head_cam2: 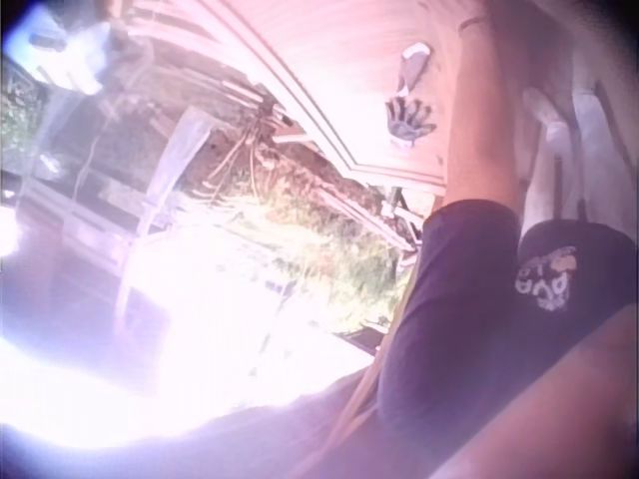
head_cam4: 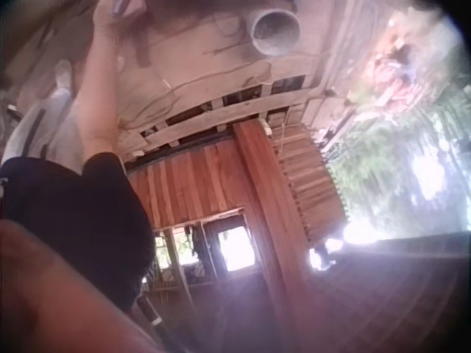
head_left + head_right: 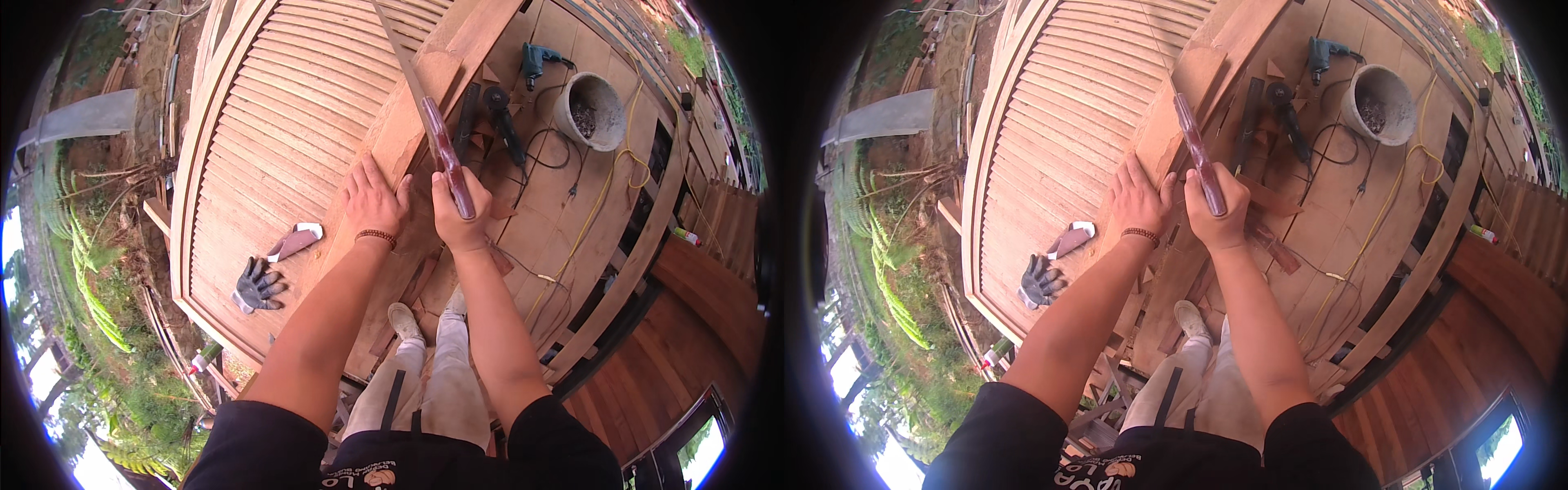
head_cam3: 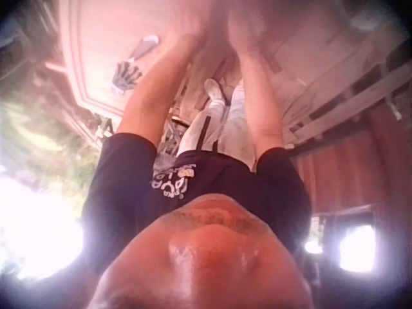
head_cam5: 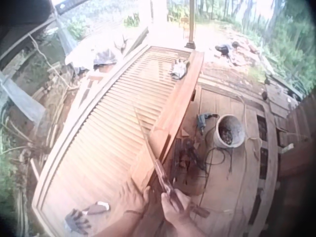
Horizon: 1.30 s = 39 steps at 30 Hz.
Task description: The person assembles a wooden slatted panel by cutting a frame piece with an angle grinder, sawing a slat to length, and fitting the pieces into the panel frame. The person uses a hand saw and angle grinder to shape the wood and positions the cut pieces into the slatted structure.
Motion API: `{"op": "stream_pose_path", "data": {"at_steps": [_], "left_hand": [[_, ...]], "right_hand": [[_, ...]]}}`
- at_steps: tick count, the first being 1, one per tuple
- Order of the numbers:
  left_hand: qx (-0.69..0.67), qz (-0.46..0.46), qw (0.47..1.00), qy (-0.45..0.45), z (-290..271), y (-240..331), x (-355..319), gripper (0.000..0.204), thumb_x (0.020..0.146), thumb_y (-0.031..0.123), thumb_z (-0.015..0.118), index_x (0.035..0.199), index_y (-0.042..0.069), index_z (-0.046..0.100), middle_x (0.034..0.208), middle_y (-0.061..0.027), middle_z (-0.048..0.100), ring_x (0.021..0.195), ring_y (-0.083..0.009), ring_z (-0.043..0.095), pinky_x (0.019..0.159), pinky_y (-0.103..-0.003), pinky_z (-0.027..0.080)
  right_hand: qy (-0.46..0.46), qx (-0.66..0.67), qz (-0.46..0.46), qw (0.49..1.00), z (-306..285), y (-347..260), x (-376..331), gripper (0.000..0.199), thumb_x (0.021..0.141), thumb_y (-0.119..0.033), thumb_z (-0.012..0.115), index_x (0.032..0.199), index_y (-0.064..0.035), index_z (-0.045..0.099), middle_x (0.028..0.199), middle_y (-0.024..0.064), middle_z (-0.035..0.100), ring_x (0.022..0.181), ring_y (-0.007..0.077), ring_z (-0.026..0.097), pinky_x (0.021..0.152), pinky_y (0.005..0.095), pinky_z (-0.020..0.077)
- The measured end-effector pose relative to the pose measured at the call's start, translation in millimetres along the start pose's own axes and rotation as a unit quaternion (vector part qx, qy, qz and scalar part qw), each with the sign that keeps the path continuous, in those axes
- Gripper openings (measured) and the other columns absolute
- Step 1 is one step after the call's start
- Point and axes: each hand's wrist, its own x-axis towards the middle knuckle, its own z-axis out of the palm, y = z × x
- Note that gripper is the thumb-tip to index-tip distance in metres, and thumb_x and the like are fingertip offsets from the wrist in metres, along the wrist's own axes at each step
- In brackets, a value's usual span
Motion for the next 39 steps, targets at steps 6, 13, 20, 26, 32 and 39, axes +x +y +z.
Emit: {"op": "stream_pose_path", "data": {"at_steps": [6,13,20,26,32,39], "left_hand": [[0.009,-0.026,0.999,-0.021,-3,-10,-4,0.084,0.089,0.057,0.052,0.143,-0.004,0.032,0.133,-0.0188,0.046,0.126,-0.0338,0.041,0.103,-0.045,0.032],[0.001,0.002,1.000,-0.001,0,6,6,0.083,0.089,0.055,0.053,0.143,-0.004,0.032,0.133,-0.0209,0.047,0.123,-0.0361,0.043,0.104,-0.045,0.032],[0.009,-0.018,1.000,-0.019,-4,-7,-4,0.083,0.090,0.055,0.052,0.143,-0.004,0.031,0.133,-0.0215,0.046,0.122,-0.0367,0.044,0.104,-0.045,0.032],[0.008,-0.005,1.000,-0.021,-3,3,1,0.082,0.090,0.054,0.052,0.143,-0.005,0.031,0.133,-0.0217,0.046,0.124,-0.0359,0.043,0.105,-0.044,0.032],[0.013,-0.020,1.000,-0.014,-5,-10,-3,0.084,0.090,0.055,0.052,0.142,-0.006,0.032,0.133,-0.0228,0.046,0.123,-0.0364,0.044,0.104,-0.044,0.033],[-0.009,-0.046,0.999,0.017,-5,-3,20,0.085,0.090,0.056,0.052,0.142,-0.008,0.031,0.134,-0.0239,0.045,0.123,-0.0375,0.044,0.103,-0.044,0.034]], "right_hand": [[-0.033,-0.139,-0.017,0.990,-105,-4,-174,0.016,0.087,-0.016,0.065,0.085,-0.0005,0.064,0.070,0.0142,0.063,0.058,0.0253,0.064,0.056,0.0344,0.0494],[-0.002,-0.008,0.024,1.000,-6,-10,8,0.021,0.086,-0.008,0.065,0.071,-0.0020,0.051,0.058,0.0129,0.053,0.048,0.0284,0.053,0.047,0.0342,0.0395],[-0.019,-0.103,0.004,0.994,-106,3,-184,0.022,0.087,-0.019,0.065,0.087,0.0025,0.065,0.072,0.0167,0.066,0.062,0.0253,0.066,0.058,0.0350,0.0516],[0.013,-0.013,-0.016,1.000,0,5,-5,0.021,0.085,-0.007,0.064,0.070,-0.0023,0.050,0.055,0.0115,0.050,0.048,0.0292,0.051,0.048,0.0347,0.0392],[-0.021,-0.118,0.004,0.993,-78,2,-150,0.009,0.085,-0.010,0.066,0.084,-0.0014,0.063,0.063,0.0141,0.057,0.055,0.0304,0.059,0.052,0.0377,0.0458],[-0.046,-0.111,-0.028,0.992,-64,10,-108,0.011,0.083,-0.007,0.064,0.076,-0.0023,0.057,0.062,0.0121,0.055,0.053,0.0310,0.057,0.051,0.0389,0.0436]]}}
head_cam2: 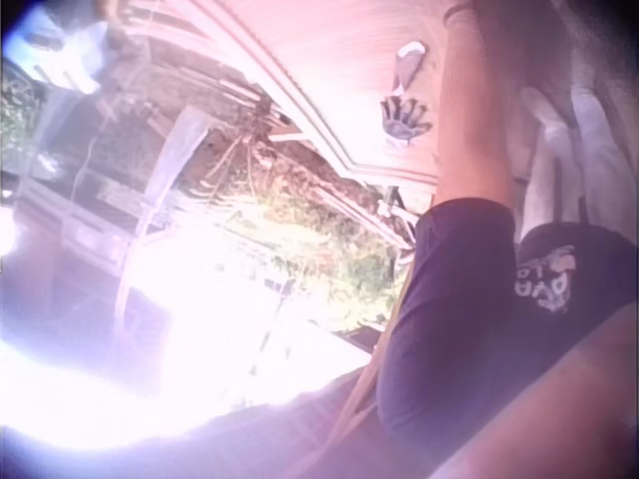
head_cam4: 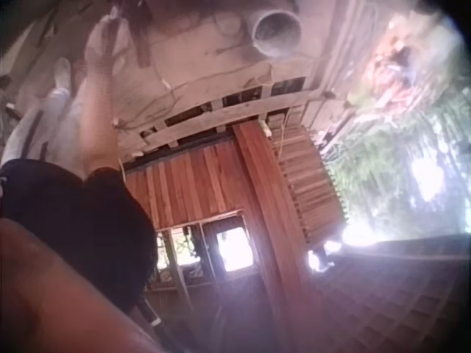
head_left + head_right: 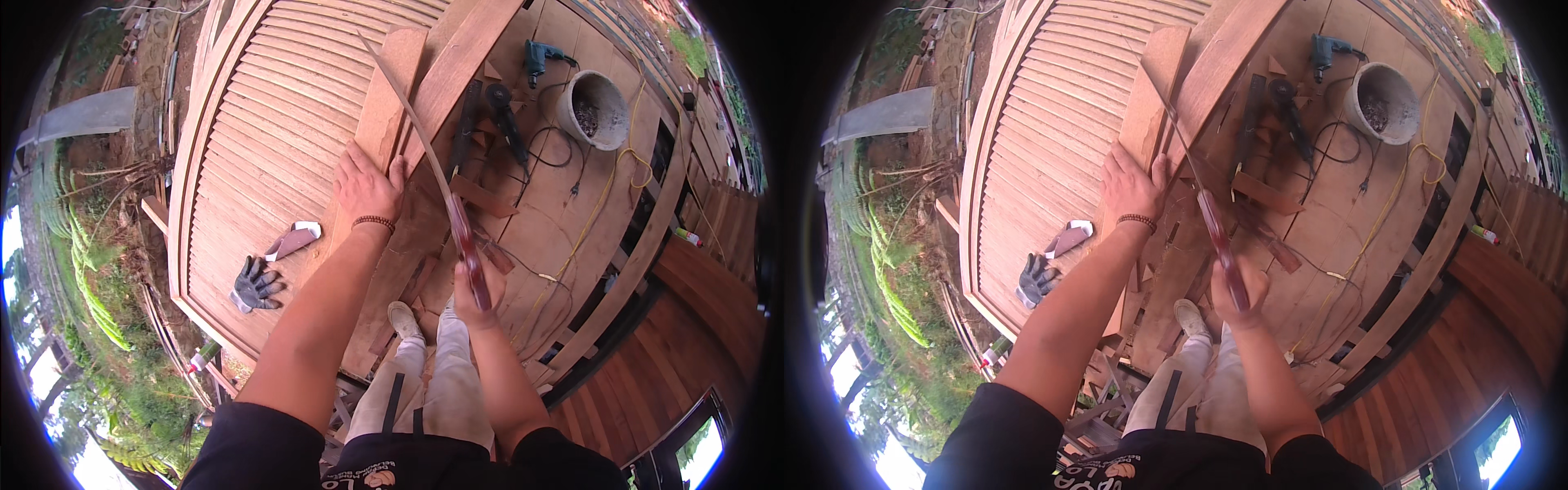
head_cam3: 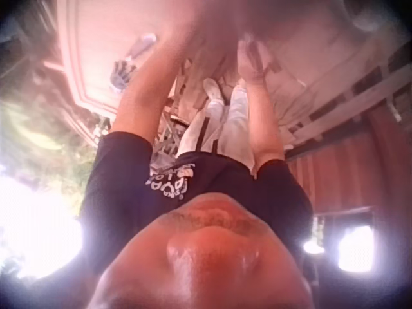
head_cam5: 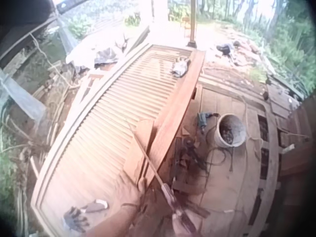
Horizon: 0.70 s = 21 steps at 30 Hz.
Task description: The person assembles a wooden slatted panel by cutting a frame piece with an angle grinder, sawing a slat to length, and fitting the pieces into the panel frame. The person uses a hand saw and angle grinder to shape the wood and positions the cut pieces into the slatted structure.
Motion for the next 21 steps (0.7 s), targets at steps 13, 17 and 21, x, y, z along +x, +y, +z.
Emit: {"op": "stream_pose_path", "data": {"at_steps": [13,17,21], "left_hand": [[0.000,-0.012,1.000,0.005,0,0,-1,0.085,0.088,0.057,0.053,0.142,-0.007,0.034,0.130,-0.0197,0.048,0.123,-0.0335,0.044,0.102,-0.042,0.035],[0.009,0.035,0.999,-0.001,6,-8,-13,0.084,0.088,0.056,0.054,0.141,-0.006,0.035,0.128,-0.0187,0.049,0.122,-0.0332,0.045,0.102,-0.042,0.035],[0.037,0.099,0.991,0.081,19,-10,-18,0.080,0.088,0.056,0.054,0.138,-0.005,0.038,0.126,-0.0177,0.050,0.118,-0.0324,0.047,0.100,-0.042,0.036]], "right_hand": [[0.014,0.051,0.004,0.999,9,-5,10,0.017,0.082,-0.008,0.068,0.072,-0.0019,0.056,0.060,0.0117,0.055,0.052,0.0269,0.056,0.051,0.0349,0.0420],[0.033,0.066,0.008,0.997,12,1,-17,0.020,0.083,-0.009,0.067,0.070,-0.0027,0.054,0.059,0.0119,0.054,0.052,0.0271,0.055,0.050,0.0352,0.0417],[0.052,0.048,-0.002,0.997,5,6,-33,0.023,0.083,-0.010,0.067,0.069,-0.0037,0.051,0.057,0.0131,0.051,0.049,0.0309,0.053,0.047,0.0377,0.0398]]}}
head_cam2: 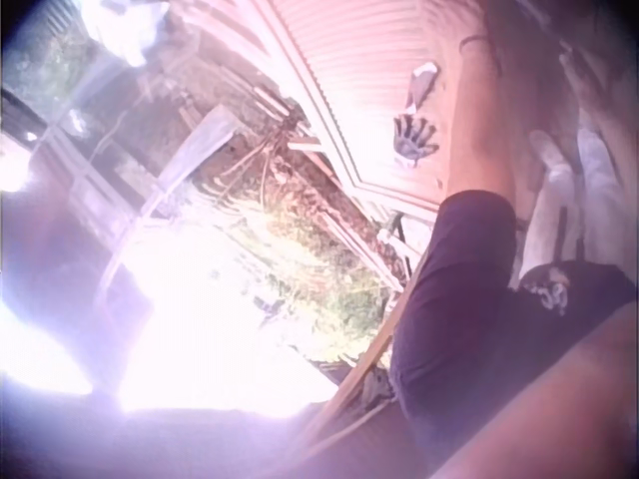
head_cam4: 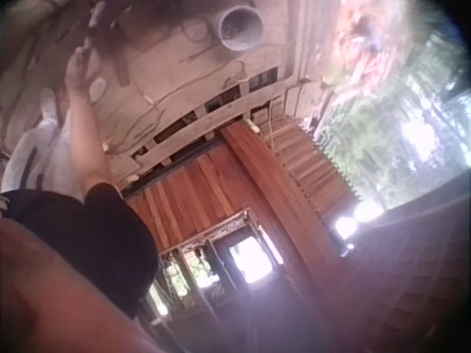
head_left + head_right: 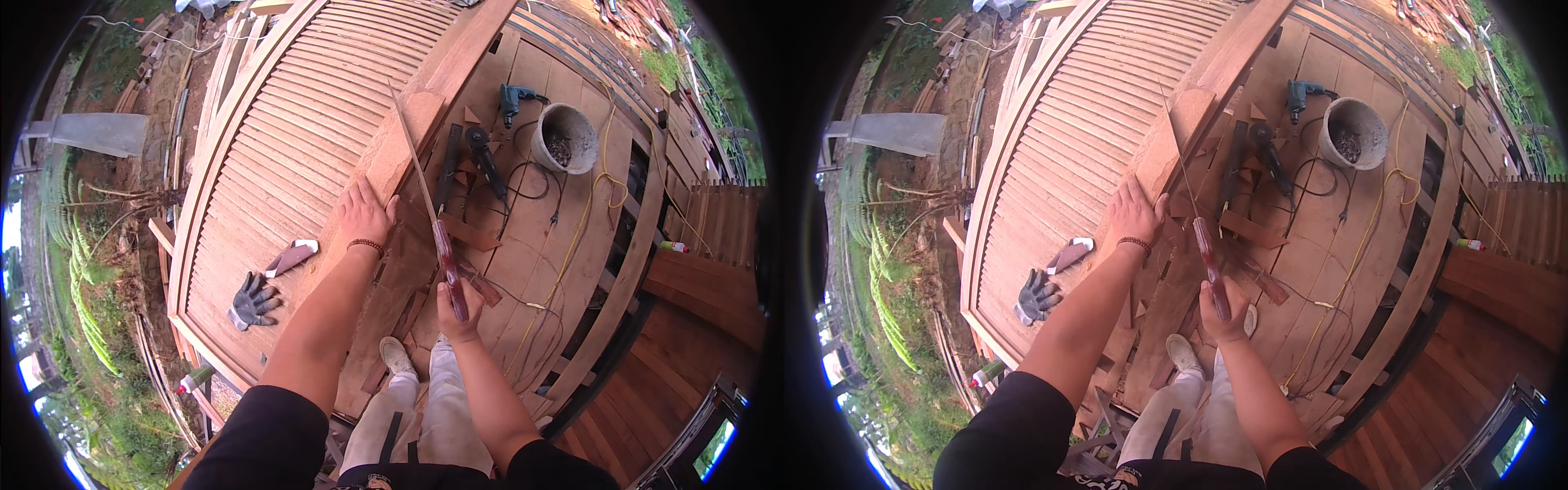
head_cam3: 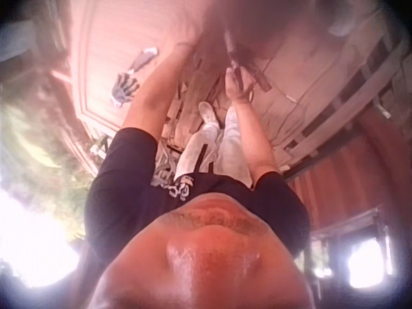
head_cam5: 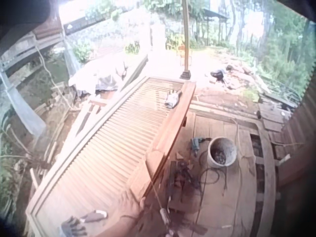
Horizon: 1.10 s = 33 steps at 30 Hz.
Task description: The person assembles a wooden slatted panel by cutting a frame piece with an angle grinder, sawing a slat to length, and fitting the pieces into the panel frame. The person uses a hand saw and angle grinder to shape the wood and positions the cut pieces into the slatted structure.
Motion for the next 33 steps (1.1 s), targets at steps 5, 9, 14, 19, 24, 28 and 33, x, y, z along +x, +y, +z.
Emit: {"op": "stream_pose_path", "data": {"at_steps": [5,9,14,19,24,28,33], "left_hand": [[-0.022,-0.043,0.997,-0.063,-16,10,11,0.074,0.087,0.057,0.055,0.129,-0.003,0.043,0.121,-0.0192,0.051,0.114,-0.0346,0.048,0.098,-0.044,0.038],[-0.014,-0.072,0.990,-0.124,-26,19,17,0.075,0.086,0.060,0.054,0.125,-0.003,0.044,0.121,-0.0190,0.051,0.114,-0.0343,0.048,0.098,-0.044,0.038],[-0.013,-0.061,0.994,-0.093,-20,10,12,0.073,0.087,0.058,0.055,0.125,-0.004,0.044,0.121,-0.0203,0.049,0.114,-0.0350,0.047,0.096,-0.044,0.037],[-0.026,-0.037,0.995,-0.086,-15,19,15,0.073,0.087,0.057,0.055,0.125,-0.004,0.043,0.119,-0.0207,0.049,0.112,-0.0356,0.047,0.096,-0.045,0.037],[-0.030,-0.065,0.992,-0.100,-20,9,15,0.077,0.086,0.059,0.056,0.127,-0.004,0.044,0.121,-0.0192,0.050,0.113,-0.0345,0.047,0.096,-0.044,0.036],[-0.042,-0.059,0.990,-0.117,-18,9,14,0.078,0.085,0.059,0.056,0.128,-0.005,0.044,0.122,-0.0188,0.051,0.113,-0.0341,0.047,0.097,-0.043,0.035],[-0.039,-0.035,0.994,-0.093,-15,18,17,0.076,0.086,0.057,0.056,0.127,-0.005,0.043,0.120,-0.0202,0.050,0.113,-0.0356,0.047,0.097,-0.045,0.035]], "right_hand": [[0.003,-0.025,-0.025,0.999,3,12,-1,0.022,0.084,-0.011,0.066,0.070,-0.0030,0.052,0.057,0.0122,0.052,0.049,0.0286,0.054,0.047,0.0373,0.0394],[-0.014,-0.013,0.097,0.995,-17,0,-24,0.020,0.086,-0.014,0.065,0.073,-0.0026,0.056,0.061,0.0123,0.055,0.049,0.0265,0.056,0.048,0.0369,0.0409],[0.000,-0.026,-0.014,1.000,-35,-8,-47,0.015,0.086,-0.011,0.065,0.076,-0.0020,0.059,0.059,0.0116,0.053,0.049,0.0267,0.055,0.048,0.0379,0.0411],[0.009,0.012,0.026,1.000,53,-4,111,0.020,0.083,-0.008,0.066,0.069,-0.0027,0.052,0.057,0.0149,0.052,0.051,0.0346,0.054,0.048,0.0378,0.0412],[-0.011,-0.022,0.060,0.998,-7,-17,-3,0.013,0.086,-0.013,0.065,0.081,-0.0012,0.062,0.059,0.0127,0.054,0.052,0.0277,0.058,0.050,0.0379,0.0438],[-0.004,-0.062,-0.007,0.998,-12,-12,-3,0.016,0.086,-0.015,0.065,0.077,-0.0017,0.060,0.059,0.0135,0.054,0.051,0.0307,0.057,0.050,0.0381,0.0433],[0.005,0.002,0.064,0.998,55,-14,123,0.020,0.084,-0.010,0.066,0.071,-0.0027,0.053,0.059,0.0148,0.054,0.054,0.0336,0.057,0.050,0.0379,0.0424]]}}
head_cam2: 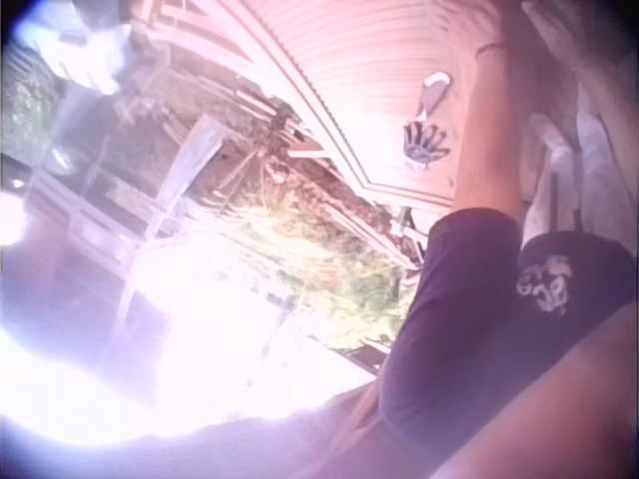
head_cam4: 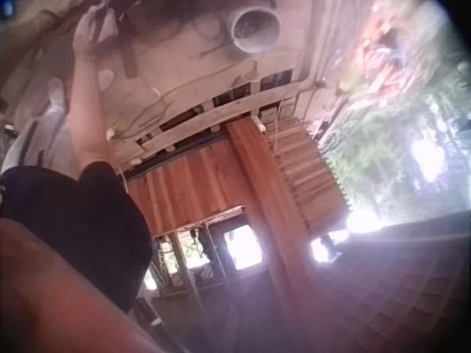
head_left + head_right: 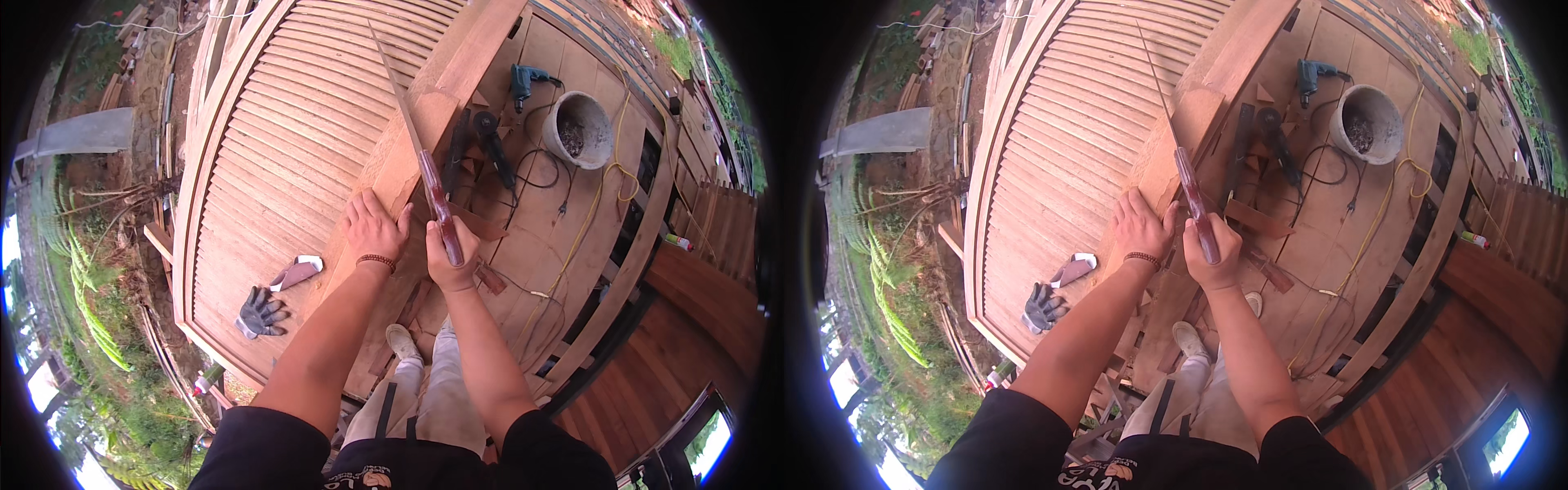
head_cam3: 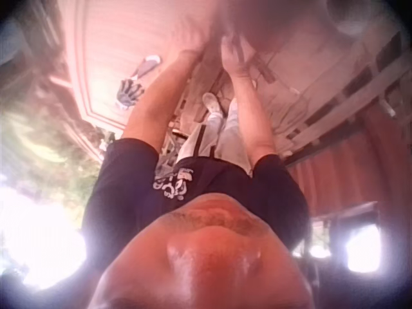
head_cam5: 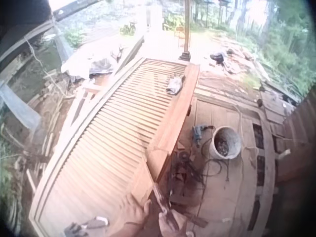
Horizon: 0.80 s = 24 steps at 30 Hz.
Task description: The person assembles a wooden slatted panel by cutting a frame piece with an angle grinder, sawing a slat to length, and fitting the pieces into the panel frame. The person uses a hand saw and angle grinder to shape the wood and positions the cut pieces into the slatted structure.
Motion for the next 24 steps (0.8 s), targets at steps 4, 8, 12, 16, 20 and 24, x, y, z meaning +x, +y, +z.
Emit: {"op": "stream_pose_path", "data": {"at_steps": [4,8,12,16,20,24], "left_hand": [[0.002,-0.025,1.000,-0.016,-6,-11,-3,0.076,0.086,0.056,0.057,0.127,-0.006,0.042,0.119,-0.0206,0.050,0.112,-0.0362,0.047,0.097,-0.045,0.036],[-0.006,-0.020,1.000,-0.010,-8,-10,-4,0.076,0.086,0.056,0.057,0.127,-0.006,0.043,0.120,-0.0208,0.050,0.113,-0.0364,0.047,0.097,-0.045,0.036],[-0.008,-0.013,1.000,-0.010,-2,0,1,0.076,0.085,0.057,0.058,0.126,-0.005,0.043,0.120,-0.0195,0.050,0.113,-0.0350,0.047,0.097,-0.044,0.036],[-0.002,-0.032,0.999,-0.023,-7,-7,-2,0.076,0.086,0.055,0.057,0.128,-0.006,0.042,0.122,-0.0211,0.050,0.114,-0.0368,0.047,0.096,-0.045,0.037],[-0.014,-0.017,1.000,-0.004,-7,-9,0,0.075,0.087,0.055,0.057,0.128,-0.005,0.042,0.121,-0.0208,0.050,0.113,-0.0367,0.047,0.096,-0.045,0.037],[-0.005,-0.010,1.000,0.002,-2,-3,0,0.075,0.085,0.056,0.058,0.127,-0.004,0.043,0.121,-0.0190,0.050,0.112,-0.0344,0.047,0.095,-0.044,0.036]], "right_hand": [[-0.008,-0.033,-0.016,0.999,-57,6,-116,0.013,0.085,-0.012,0.066,0.080,-0.0001,0.062,0.062,0.0144,0.058,0.053,0.0304,0.059,0.051,0.0376,0.0442],[-0.008,-0.043,-0.032,0.999,-73,15,-131,0.015,0.086,-0.011,0.065,0.079,0.0011,0.062,0.063,0.0154,0.058,0.052,0.0306,0.059,0.049,0.0365,0.0444],[-0.021,0.006,0.005,1.000,-7,3,-13,0.011,0.085,-0.010,0.066,0.080,-0.0008,0.062,0.063,0.0144,0.057,0.052,0.0315,0.056,0.050,0.0363,0.0428],[-0.005,-0.014,0.008,1.000,-29,9,-76,0.011,0.084,-0.011,0.066,0.081,-0.0010,0.063,0.063,0.0144,0.057,0.053,0.0309,0.057,0.051,0.0370,0.0440],[-0.010,-0.046,-0.014,0.999,-80,14,-140,0.013,0.085,-0.013,0.067,0.080,-0.0016,0.062,0.064,0.0152,0.058,0.055,0.0277,0.060,0.053,0.0368,0.0465],[-0.014,-0.036,-0.007,0.999,-15,7,-21,0.018,0.084,-0.011,0.067,0.072,-0.0037,0.056,0.062,0.0135,0.056,0.053,0.0296,0.058,0.051,0.0383,0.0433]]}}
